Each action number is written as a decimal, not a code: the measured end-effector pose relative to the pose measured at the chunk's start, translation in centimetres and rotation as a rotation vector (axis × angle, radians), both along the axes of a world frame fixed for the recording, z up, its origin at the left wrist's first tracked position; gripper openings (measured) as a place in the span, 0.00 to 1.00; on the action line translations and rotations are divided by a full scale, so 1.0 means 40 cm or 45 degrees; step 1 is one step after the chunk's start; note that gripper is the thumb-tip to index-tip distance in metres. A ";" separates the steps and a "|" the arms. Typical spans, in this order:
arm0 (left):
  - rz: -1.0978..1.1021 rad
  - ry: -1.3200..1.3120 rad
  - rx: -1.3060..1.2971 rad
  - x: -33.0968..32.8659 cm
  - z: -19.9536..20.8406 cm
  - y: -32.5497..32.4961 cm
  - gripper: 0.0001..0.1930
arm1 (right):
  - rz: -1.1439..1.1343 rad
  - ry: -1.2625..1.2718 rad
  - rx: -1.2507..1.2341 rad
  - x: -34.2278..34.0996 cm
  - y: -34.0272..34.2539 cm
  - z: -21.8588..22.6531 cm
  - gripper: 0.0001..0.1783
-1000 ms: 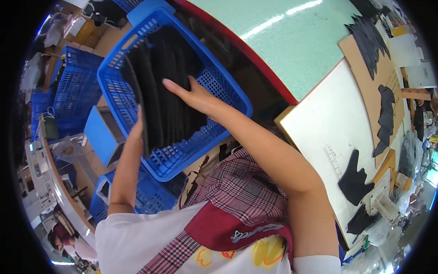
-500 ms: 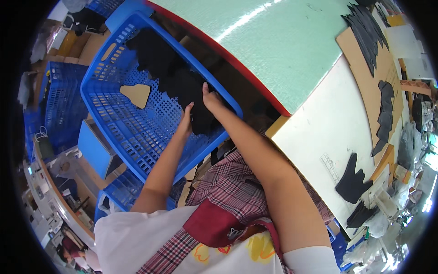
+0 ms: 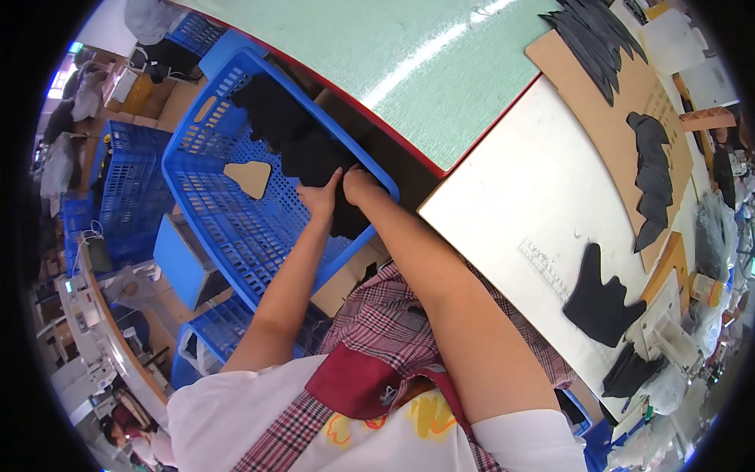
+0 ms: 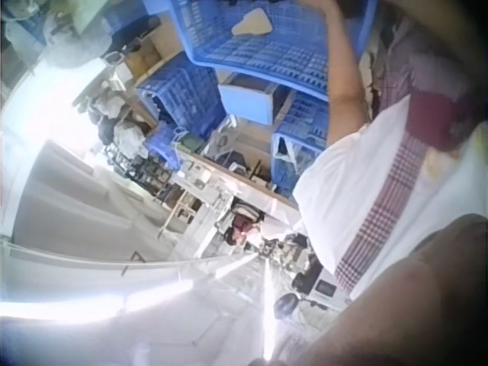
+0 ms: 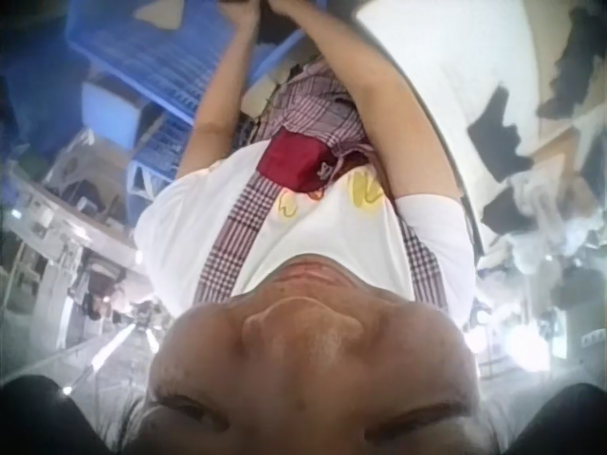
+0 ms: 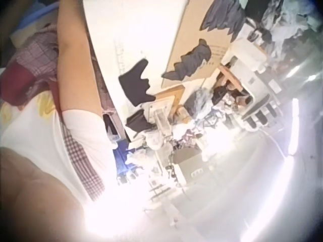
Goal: The person repeatedly picks up black fabric pieces from a stack, aligns them with a larger black fabric piece on the table, and presses them together. They occasionally use a small purple tool to trim or adjust the edges of the fabric. The process is repetitive, focusing on aligning and securing the smaller pieces onto the larger base.
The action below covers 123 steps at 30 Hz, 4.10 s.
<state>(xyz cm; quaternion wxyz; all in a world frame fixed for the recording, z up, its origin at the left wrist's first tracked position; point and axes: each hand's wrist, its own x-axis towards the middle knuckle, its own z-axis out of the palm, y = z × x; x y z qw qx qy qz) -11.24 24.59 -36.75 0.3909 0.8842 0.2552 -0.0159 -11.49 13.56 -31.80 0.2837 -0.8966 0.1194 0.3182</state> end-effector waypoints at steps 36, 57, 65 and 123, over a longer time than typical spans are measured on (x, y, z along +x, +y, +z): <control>-0.170 0.241 -0.775 0.047 0.034 0.101 0.55 | -0.215 -0.884 0.308 -0.436 -0.099 0.322 0.20; -0.261 0.213 0.190 0.234 -0.115 0.129 0.52 | -0.439 -0.823 0.446 -0.537 -0.160 0.329 0.15; -0.184 0.211 -0.285 0.082 -0.007 0.053 0.59 | -0.429 -0.824 0.531 -0.533 -0.153 0.324 0.15; -2.782 -0.821 -0.163 -0.437 0.738 -0.563 0.22 | -1.567 -1.304 -1.276 -1.184 -0.474 0.656 0.11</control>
